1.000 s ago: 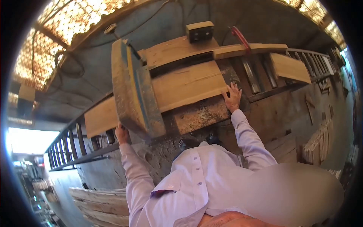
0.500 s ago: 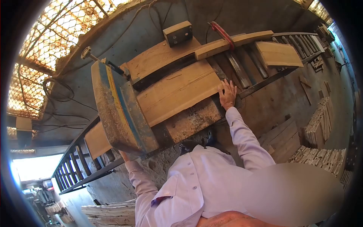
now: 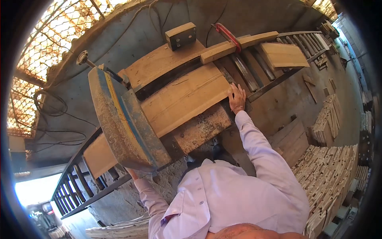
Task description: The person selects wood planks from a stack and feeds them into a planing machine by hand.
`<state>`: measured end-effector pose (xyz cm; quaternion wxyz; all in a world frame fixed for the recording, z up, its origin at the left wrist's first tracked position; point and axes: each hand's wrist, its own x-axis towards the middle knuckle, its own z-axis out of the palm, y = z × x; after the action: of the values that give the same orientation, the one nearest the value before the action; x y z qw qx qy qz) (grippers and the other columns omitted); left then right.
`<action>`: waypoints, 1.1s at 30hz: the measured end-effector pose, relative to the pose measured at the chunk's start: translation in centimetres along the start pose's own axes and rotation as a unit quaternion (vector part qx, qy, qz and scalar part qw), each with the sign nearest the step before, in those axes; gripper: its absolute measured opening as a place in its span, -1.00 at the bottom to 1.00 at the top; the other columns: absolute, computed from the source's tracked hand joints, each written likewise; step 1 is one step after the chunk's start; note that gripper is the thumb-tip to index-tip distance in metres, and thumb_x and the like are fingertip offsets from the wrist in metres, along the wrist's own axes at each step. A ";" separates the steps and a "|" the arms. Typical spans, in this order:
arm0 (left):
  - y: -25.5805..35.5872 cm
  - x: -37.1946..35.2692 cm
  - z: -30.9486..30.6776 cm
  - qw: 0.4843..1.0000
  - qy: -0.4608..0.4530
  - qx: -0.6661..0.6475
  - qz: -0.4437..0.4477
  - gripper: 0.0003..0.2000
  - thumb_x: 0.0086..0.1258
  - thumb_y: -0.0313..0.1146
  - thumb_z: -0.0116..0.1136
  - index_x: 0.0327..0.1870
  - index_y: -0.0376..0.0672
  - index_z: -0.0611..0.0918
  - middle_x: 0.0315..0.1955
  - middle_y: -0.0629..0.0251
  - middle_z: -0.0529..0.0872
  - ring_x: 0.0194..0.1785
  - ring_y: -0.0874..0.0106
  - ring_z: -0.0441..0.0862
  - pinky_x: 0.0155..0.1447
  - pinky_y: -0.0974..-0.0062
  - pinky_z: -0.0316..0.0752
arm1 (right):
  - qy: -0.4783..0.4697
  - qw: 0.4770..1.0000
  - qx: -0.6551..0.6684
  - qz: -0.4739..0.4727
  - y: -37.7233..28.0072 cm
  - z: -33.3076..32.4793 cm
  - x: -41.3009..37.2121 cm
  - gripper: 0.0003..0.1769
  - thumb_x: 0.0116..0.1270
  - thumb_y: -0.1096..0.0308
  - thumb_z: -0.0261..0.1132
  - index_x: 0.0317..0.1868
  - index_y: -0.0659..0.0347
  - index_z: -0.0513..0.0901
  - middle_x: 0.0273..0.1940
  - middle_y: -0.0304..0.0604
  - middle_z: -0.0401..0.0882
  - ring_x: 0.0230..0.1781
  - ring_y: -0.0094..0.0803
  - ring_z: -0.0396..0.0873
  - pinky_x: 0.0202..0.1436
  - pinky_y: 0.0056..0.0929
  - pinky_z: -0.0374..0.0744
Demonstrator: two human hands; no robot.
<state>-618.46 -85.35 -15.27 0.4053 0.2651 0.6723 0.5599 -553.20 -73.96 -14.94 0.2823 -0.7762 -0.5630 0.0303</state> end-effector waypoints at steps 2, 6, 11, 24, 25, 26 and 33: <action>0.3 -0.4 -0.7 1.000 0.001 0.021 0.013 -0.72 0.48 -0.32 0.21 0.03 -0.38 0.66 -0.18 0.20 0.77 -0.14 0.39 0.71 -0.08 0.41 0.59 | -0.002 1.000 -0.003 -0.002 0.1 0.1 0.2 -0.39 0.55 -0.10 0.04 0.45 0.02 0.47 0.51 -0.28 0.37 0.60 -0.18 0.15 0.66 -0.07 -0.01; 1.2 -1.0 -2.3 0.994 0.012 0.088 0.057 -0.72 0.50 -0.32 0.20 0.02 -0.40 0.66 -0.18 0.21 0.77 -0.14 0.41 0.70 -0.08 0.43 0.58 | -0.007 1.000 0.024 -0.001 0.2 -0.1 0.1 -0.37 0.53 -0.13 0.05 0.42 0.05 0.50 0.50 -0.25 0.38 0.61 -0.17 0.11 0.68 -0.05 -0.06; 0.0 0.3 -3.5 0.983 0.065 0.144 0.094 -0.65 0.58 -0.22 0.08 0.05 -0.39 0.67 -0.14 0.18 0.76 -0.12 0.42 0.67 -0.04 0.46 0.57 | -0.010 1.000 0.020 -0.003 0.0 -0.1 0.3 -0.38 0.54 -0.11 0.05 0.44 0.05 0.49 0.51 -0.25 0.37 0.61 -0.16 0.11 0.68 -0.05 -0.05; -2.9 2.3 -4.9 0.933 0.131 0.289 0.171 -0.64 0.57 -0.15 0.17 0.08 -0.32 0.64 -0.21 0.22 0.74 -0.14 0.36 0.69 -0.10 0.36 0.62 | 0.025 0.998 0.011 -0.059 0.9 0.9 0.6 -0.39 0.55 -0.07 0.07 0.40 0.15 0.50 0.49 0.01 0.36 0.57 -0.07 0.21 0.61 -0.02 0.05; -0.6 1.1 -2.6 0.983 0.151 0.084 0.058 -0.62 0.58 -0.12 0.14 0.00 -0.36 0.66 -0.25 0.22 0.75 -0.20 0.40 0.70 -0.15 0.37 0.63 | 0.034 0.997 0.009 -0.064 0.9 1.1 0.7 -0.39 0.55 -0.06 0.08 0.39 0.19 0.50 0.47 0.05 0.38 0.55 -0.04 0.23 0.60 -0.01 0.08; 0.8 0.2 -1.5 0.976 0.166 0.118 0.079 -0.60 0.59 -0.09 0.12 -0.07 -0.38 0.67 -0.29 0.22 0.75 -0.26 0.43 0.70 -0.20 0.39 0.64 | 0.044 0.997 0.006 -0.067 0.9 1.2 0.6 -0.38 0.55 -0.06 0.09 0.38 0.23 0.50 0.46 0.09 0.39 0.54 -0.01 0.25 0.58 0.00 0.10; 0.4 0.5 -1.2 0.983 0.178 0.029 0.034 -0.57 0.60 -0.09 0.09 -0.22 -0.40 0.68 -0.34 0.12 0.79 -0.33 0.38 0.74 -0.29 0.40 0.63 | 0.025 0.998 -0.017 -0.056 0.7 1.2 0.6 -0.36 0.53 -0.09 0.11 0.36 0.26 0.51 0.47 0.06 0.38 0.53 -0.03 0.27 0.57 -0.10 0.19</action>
<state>-619.76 -85.44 -15.00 0.2517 0.1959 0.7401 0.5920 -552.82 -73.11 -16.11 0.2840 -0.7485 -0.5990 -0.0144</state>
